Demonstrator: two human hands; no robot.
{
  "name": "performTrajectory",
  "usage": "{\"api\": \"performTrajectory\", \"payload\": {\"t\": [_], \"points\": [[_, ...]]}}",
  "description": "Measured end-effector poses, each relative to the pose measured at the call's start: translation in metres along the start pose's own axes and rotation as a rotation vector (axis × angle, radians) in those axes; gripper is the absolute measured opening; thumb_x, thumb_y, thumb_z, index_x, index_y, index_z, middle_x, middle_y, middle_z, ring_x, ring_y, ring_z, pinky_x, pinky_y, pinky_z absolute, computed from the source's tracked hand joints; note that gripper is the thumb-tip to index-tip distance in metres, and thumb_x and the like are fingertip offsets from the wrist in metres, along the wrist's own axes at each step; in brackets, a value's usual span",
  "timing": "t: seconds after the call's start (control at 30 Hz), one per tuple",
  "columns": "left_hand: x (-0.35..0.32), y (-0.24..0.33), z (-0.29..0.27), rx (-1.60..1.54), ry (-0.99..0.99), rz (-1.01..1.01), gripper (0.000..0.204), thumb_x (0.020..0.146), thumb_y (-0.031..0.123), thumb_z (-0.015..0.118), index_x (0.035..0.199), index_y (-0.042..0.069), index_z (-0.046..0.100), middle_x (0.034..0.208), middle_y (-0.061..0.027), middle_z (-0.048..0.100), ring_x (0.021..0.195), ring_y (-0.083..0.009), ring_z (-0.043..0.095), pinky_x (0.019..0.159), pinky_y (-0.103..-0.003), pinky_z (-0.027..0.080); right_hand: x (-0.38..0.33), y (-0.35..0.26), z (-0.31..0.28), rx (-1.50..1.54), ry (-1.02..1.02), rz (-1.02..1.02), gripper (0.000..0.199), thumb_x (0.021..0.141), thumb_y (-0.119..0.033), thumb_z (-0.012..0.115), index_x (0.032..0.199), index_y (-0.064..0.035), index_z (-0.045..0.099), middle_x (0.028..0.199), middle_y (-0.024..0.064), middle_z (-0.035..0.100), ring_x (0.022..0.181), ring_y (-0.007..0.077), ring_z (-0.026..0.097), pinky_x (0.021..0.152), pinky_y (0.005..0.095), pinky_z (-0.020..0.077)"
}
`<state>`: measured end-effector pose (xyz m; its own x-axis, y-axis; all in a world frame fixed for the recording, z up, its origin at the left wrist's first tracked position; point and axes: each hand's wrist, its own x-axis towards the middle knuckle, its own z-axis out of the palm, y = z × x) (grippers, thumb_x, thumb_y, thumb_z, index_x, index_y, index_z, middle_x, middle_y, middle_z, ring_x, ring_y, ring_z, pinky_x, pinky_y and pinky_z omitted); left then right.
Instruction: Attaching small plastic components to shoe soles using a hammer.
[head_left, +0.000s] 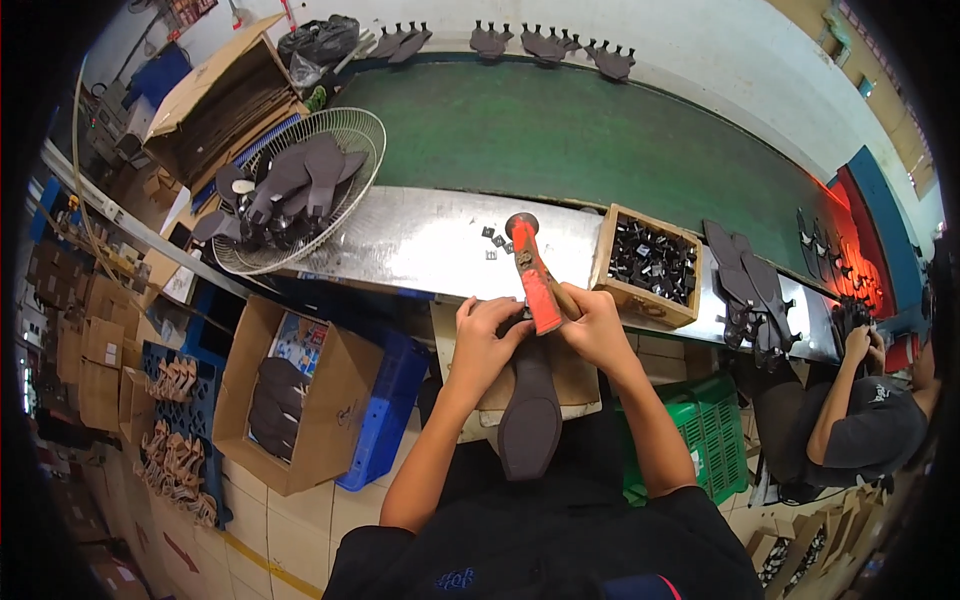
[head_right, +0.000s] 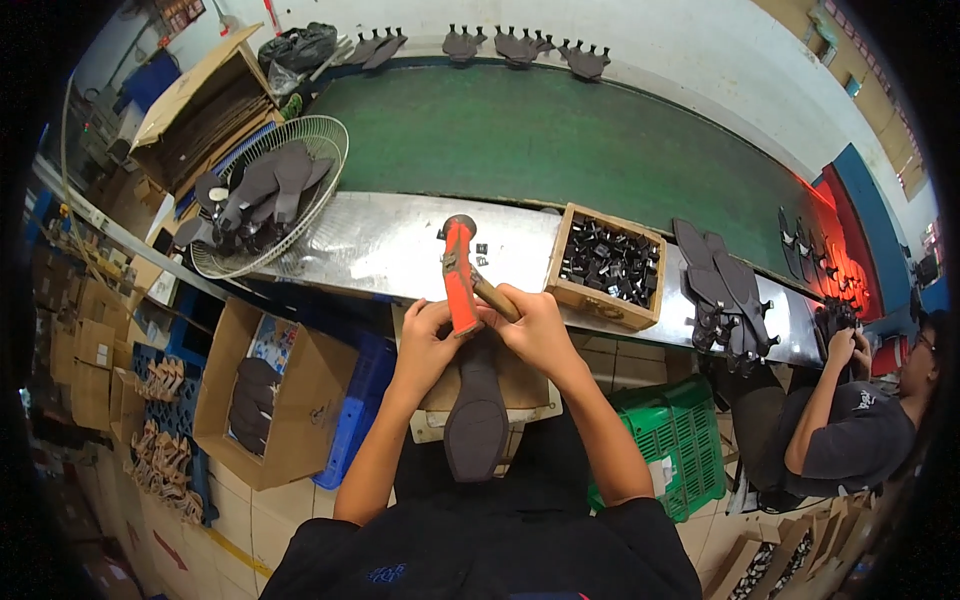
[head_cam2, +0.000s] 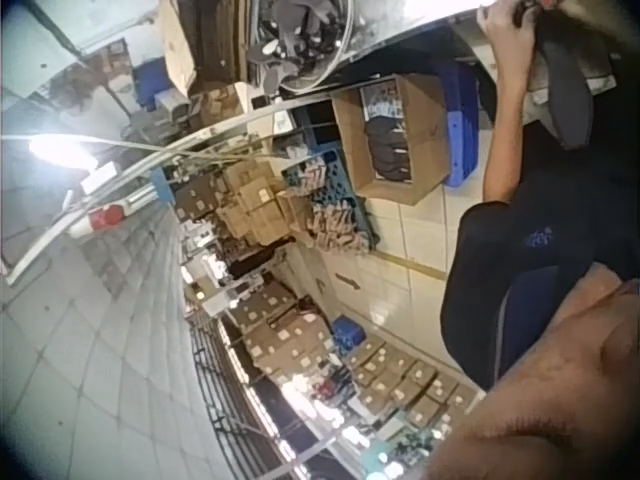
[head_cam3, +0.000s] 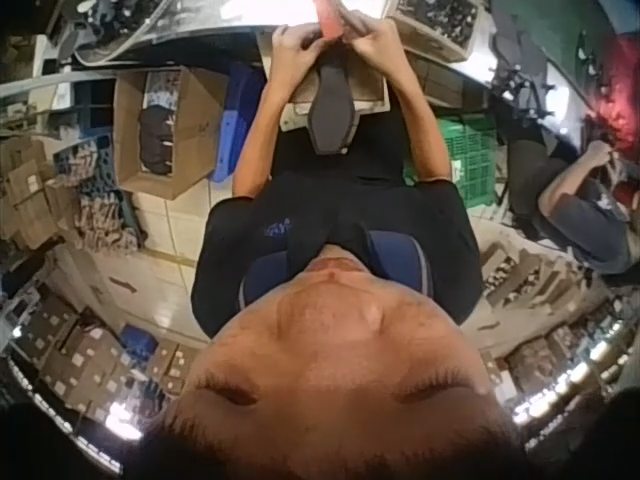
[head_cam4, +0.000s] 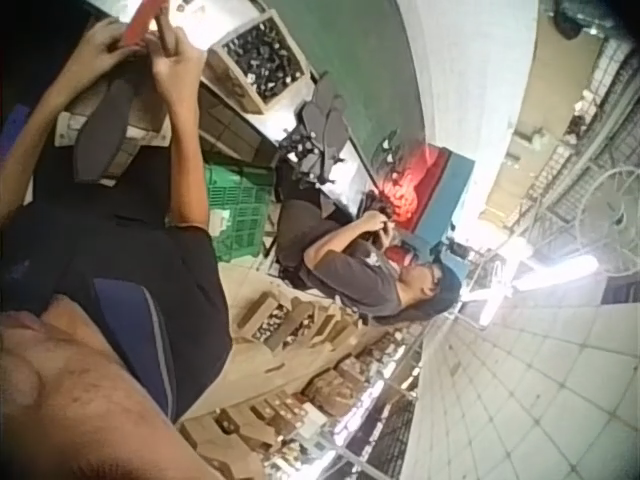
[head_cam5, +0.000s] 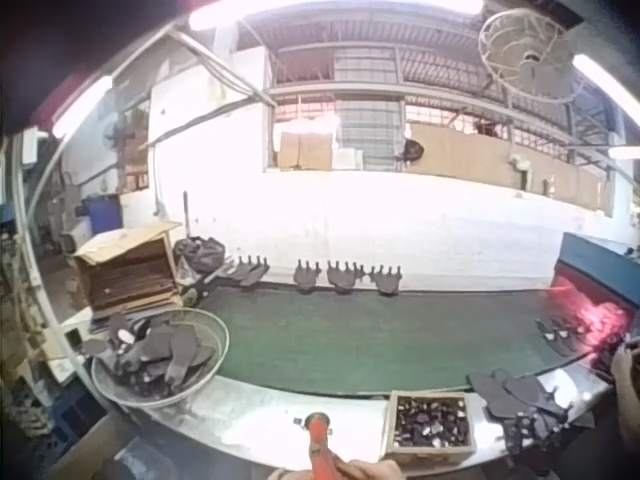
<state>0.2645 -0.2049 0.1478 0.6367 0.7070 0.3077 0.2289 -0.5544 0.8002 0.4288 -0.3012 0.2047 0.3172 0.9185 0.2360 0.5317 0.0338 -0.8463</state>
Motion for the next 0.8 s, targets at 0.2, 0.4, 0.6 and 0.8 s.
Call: {"api": "performTrajectory", "payload": {"t": [0.2, 0.4, 0.6, 0.8], "points": [[-0.01, 0.011, -0.007, 0.022, 0.026, 0.053, 0.029, 0.081, 0.023, 0.08, 0.102, 0.004, 0.073, 0.107, -0.0106, 0.073, 0.111, -0.0242, 0.065, 0.112, -0.049, 0.029, -0.006, -0.001, -0.001, 0.078, -0.045, -0.002, 0.017, 0.086, -0.009, 0.075, 0.094, 0.0019, 0.066, 0.071, 0.0172, 0.057, 0.058, 0.0219, 0.047, 0.059, 0.0328, 0.0455], [-0.003, 0.026, -0.02, -0.309, -0.061, -0.09, 0.028, 0.076, 0.014, 0.083, 0.1, 0.003, 0.075, 0.091, -0.0118, 0.074, 0.084, -0.0211, 0.071, 0.079, -0.034, 0.052, -0.012, -0.011, -0.001, 0.015, -0.049, -0.179, 0.015, 0.082, -0.005, 0.075, 0.094, 0.0013, 0.067, 0.1, 0.0133, 0.071, 0.082, 0.0267, 0.069, 0.074, 0.0335, 0.0536], [0.001, 0.018, -0.017, -0.414, -0.152, -0.088, 0.022, 0.081, 0.009, 0.082, 0.1, 0.0, 0.076, 0.083, -0.0051, 0.073, 0.076, -0.0077, 0.064, 0.069, -0.025, 0.052, -0.032, -0.038, -0.01, 0.034, 0.086, -0.028, 0.023, 0.087, -0.007, 0.074, 0.107, -0.0016, 0.065, 0.093, 0.0101, 0.07, 0.079, 0.0184, 0.067, 0.07, 0.0298, 0.0524], [0.0, 0.014, -0.019, -0.533, -0.196, -0.169, 0.022, 0.084, 0.008, 0.077, 0.104, 0.001, 0.077, 0.09, -0.0043, 0.077, 0.081, -0.0079, 0.067, 0.074, -0.024, 0.053, -0.083, -0.087, -0.031, 0.431, 0.083, 0.292, 0.052, 0.1, -0.007, 0.057, 0.149, -0.0011, 0.041, 0.095, 0.0116, 0.066, 0.076, 0.0158, 0.063, 0.068, 0.029, 0.0505]]}}
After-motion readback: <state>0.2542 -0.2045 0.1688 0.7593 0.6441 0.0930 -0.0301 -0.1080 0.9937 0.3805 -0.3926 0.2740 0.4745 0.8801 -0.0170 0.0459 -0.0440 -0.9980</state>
